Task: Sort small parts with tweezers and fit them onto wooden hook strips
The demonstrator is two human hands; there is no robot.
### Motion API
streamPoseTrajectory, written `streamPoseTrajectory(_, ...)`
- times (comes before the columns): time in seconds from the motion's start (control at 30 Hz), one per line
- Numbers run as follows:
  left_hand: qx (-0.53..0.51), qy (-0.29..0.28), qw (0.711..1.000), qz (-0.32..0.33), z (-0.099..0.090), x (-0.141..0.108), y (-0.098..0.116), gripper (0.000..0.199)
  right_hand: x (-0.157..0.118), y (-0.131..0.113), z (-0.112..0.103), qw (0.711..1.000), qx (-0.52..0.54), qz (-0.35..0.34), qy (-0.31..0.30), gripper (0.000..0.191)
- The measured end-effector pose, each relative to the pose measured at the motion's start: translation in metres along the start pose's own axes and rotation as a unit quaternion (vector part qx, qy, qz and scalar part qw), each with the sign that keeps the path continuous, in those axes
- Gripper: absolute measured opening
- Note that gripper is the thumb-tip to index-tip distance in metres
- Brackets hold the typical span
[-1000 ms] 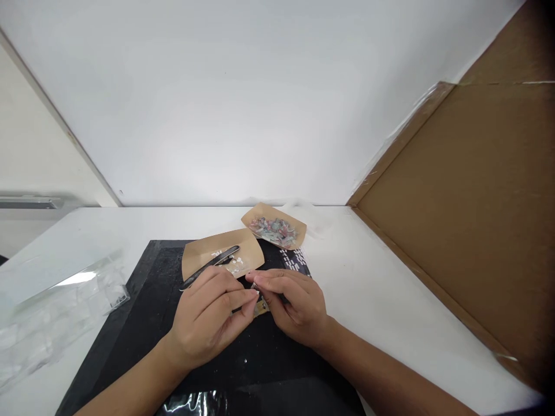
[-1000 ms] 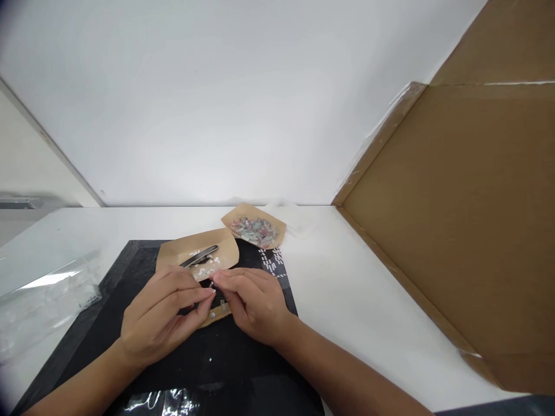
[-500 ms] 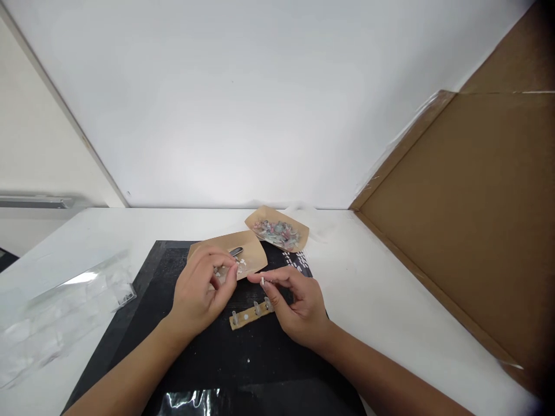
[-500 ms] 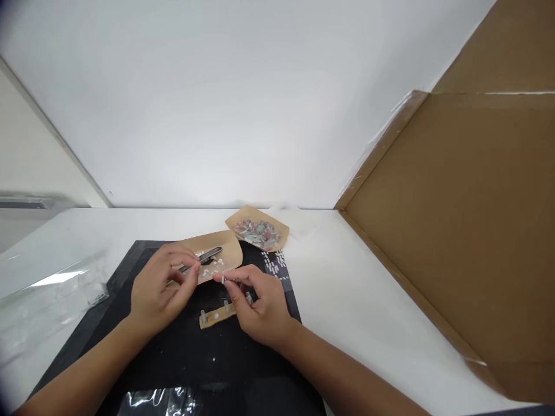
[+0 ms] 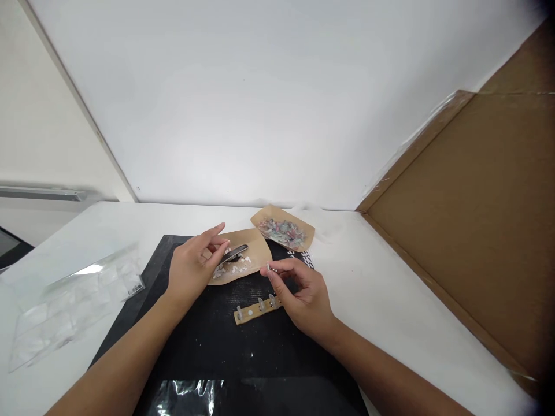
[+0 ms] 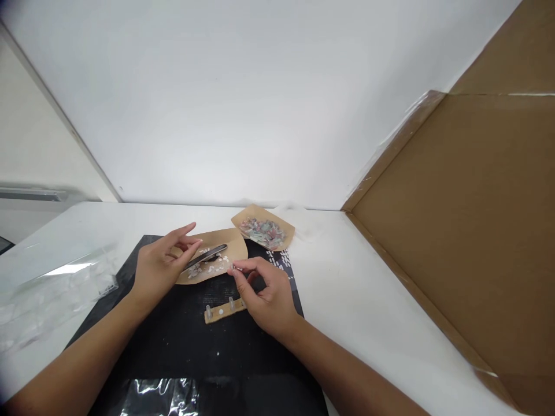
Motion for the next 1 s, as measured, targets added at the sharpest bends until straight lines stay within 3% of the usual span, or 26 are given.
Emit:
streamPoseTrajectory(0.13,0.067,-0.011,0.997,-0.029,-0.003,0.003,-0.008,0.017,0.000,-0.001,0.000,1.000,-0.002,-0.003,-0.003,0.011)
streamPoseTrajectory(0.43,0.150,-0.057,0.986,-0.042,-0.003,0.007,-0.021,0.026,0.000,-0.002,0.000,1.000,-0.015,-0.013,-0.008,0.011)
streamPoseTrajectory(0.63,0.132,-0.056,0.989,-0.023,-0.005,0.010,-0.019,0.031,-0.001,-0.002,0.000,1.000,-0.009,-0.026,-0.010,0.014)
streamPoseTrajectory(0.77,0.089,-0.072,0.993,0.043,-0.006,0.009,-0.003,0.036,0.001,-0.006,-0.002,0.999,-0.010,-0.049,-0.013,0.014)
streamPoseTrajectory(1.0,0.030,-0.223,0.949,0.219,-0.002,-0.001,0.029,0.020,0.004,0.008,-0.001,1.000,-0.004,0.015,0.003,0.013)
Point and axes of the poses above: each hand's wrist, its own x-axis towards the middle knuckle, its own z-axis out of the palm, y = z × x, the point moved 3 cm from there along x, towards the middle knuckle, and after that the axes turned 11 degrees about -y, right-handed, at the moved point
